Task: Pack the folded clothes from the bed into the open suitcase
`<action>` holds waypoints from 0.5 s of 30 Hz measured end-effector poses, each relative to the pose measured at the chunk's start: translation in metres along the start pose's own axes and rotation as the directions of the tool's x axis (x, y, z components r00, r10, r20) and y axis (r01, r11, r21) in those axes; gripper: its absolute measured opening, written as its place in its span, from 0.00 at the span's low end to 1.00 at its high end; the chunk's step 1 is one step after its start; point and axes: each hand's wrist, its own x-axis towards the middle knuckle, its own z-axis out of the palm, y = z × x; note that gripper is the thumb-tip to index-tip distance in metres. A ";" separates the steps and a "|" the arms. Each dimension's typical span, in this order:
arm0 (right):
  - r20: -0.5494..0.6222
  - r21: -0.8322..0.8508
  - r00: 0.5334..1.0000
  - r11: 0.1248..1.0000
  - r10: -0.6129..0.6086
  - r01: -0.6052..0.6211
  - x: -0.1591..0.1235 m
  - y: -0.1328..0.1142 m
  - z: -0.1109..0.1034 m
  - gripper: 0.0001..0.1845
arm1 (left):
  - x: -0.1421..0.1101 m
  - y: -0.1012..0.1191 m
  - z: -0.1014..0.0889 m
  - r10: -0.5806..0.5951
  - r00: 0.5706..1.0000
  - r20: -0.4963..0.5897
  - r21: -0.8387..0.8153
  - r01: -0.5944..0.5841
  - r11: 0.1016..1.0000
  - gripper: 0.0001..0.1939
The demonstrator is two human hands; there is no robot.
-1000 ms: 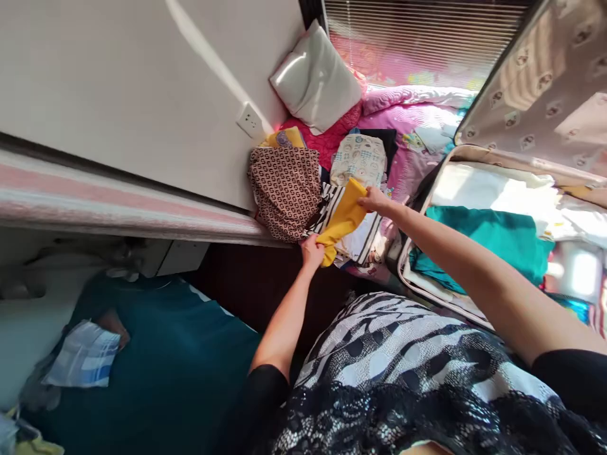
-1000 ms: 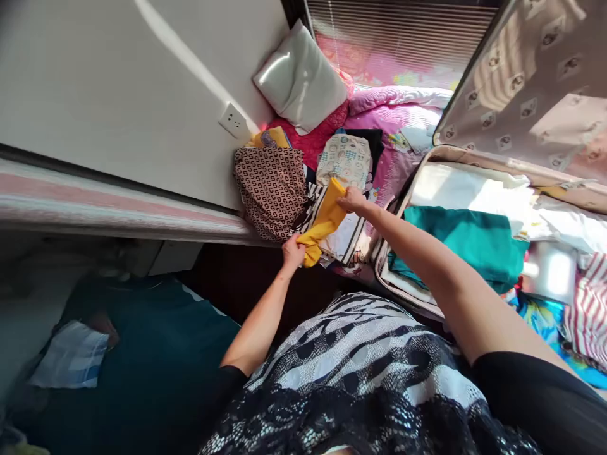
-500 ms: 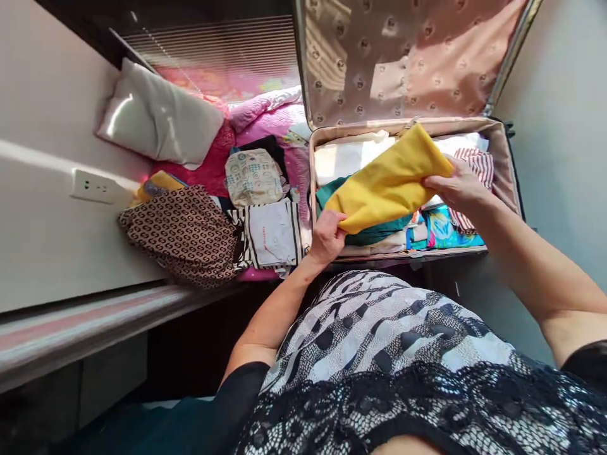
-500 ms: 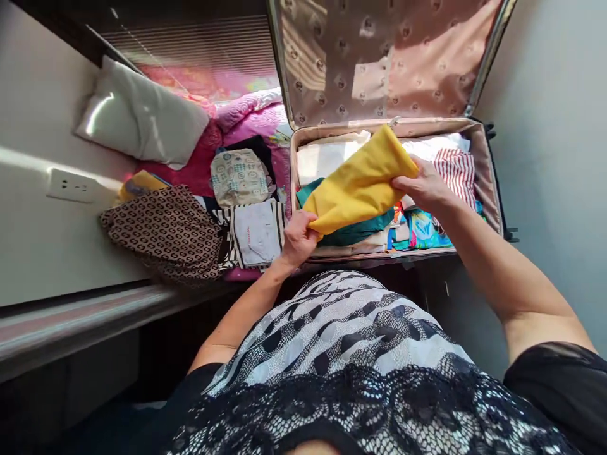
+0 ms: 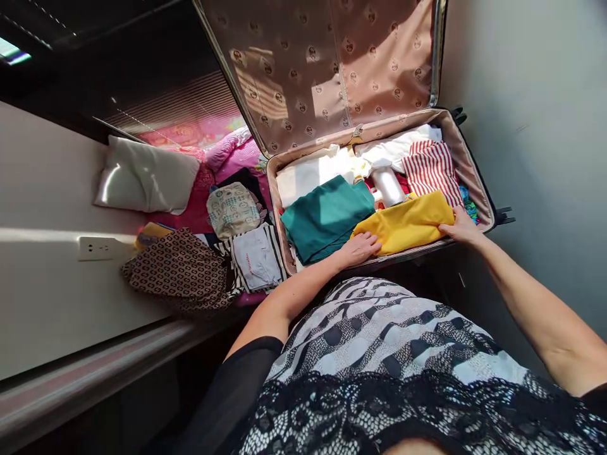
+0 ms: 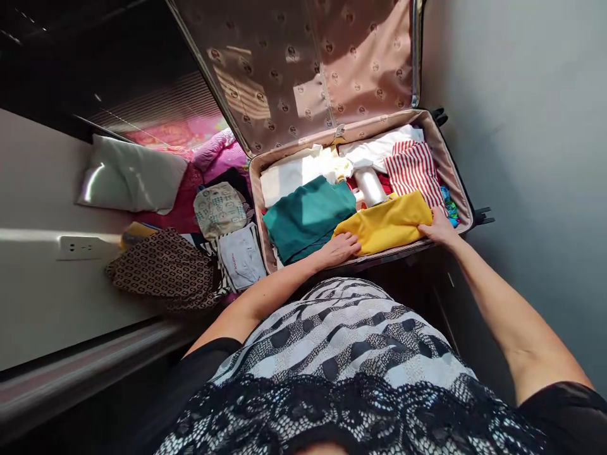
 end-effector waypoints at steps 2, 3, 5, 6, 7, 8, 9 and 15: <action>-0.010 -0.223 0.997 0.972 -0.082 0.078 -0.008 -0.007 -0.001 0.30 | -0.010 -0.004 -0.003 -0.019 1.000 0.014 -0.025 0.019 1.000 0.22; -0.002 -0.344 0.988 0.928 -0.154 0.144 -0.012 -0.013 0.000 0.37 | -0.016 -0.006 -0.003 -0.034 0.999 -0.001 -0.036 0.034 0.999 0.28; 0.063 -0.521 0.950 0.802 -0.305 0.292 -0.018 -0.028 0.005 0.45 | -0.026 -0.009 0.000 -0.064 0.997 -0.044 -0.049 0.062 0.997 0.38; 0.124 -0.567 0.929 0.743 -0.349 0.355 -0.018 -0.035 0.009 0.45 | -0.029 -0.011 0.003 -0.073 0.996 -0.055 -0.054 0.070 0.996 0.40; 0.193 -0.586 0.913 0.704 -0.359 0.401 -0.015 -0.041 0.015 0.44 | -0.029 -0.012 0.007 -0.081 0.995 -0.057 -0.057 0.078 0.995 0.40; 0.258 -0.588 0.906 0.689 -0.336 0.423 -0.011 -0.045 0.022 0.44 | -0.028 -0.012 0.012 -0.088 0.995 -0.052 -0.061 0.085 0.995 0.39; 0.313 -0.585 0.905 0.692 -0.289 0.423 -0.006 -0.047 0.030 0.45 | -0.024 -0.011 0.017 -0.091 0.995 -0.043 -0.067 0.088 0.994 0.38; 0.335 -0.569 0.926 0.745 -0.176 0.347 0.016 -0.019 0.056 0.55 | -0.006 -0.005 0.018 -0.054 0.998 -0.009 -0.162 0.052 0.985 0.35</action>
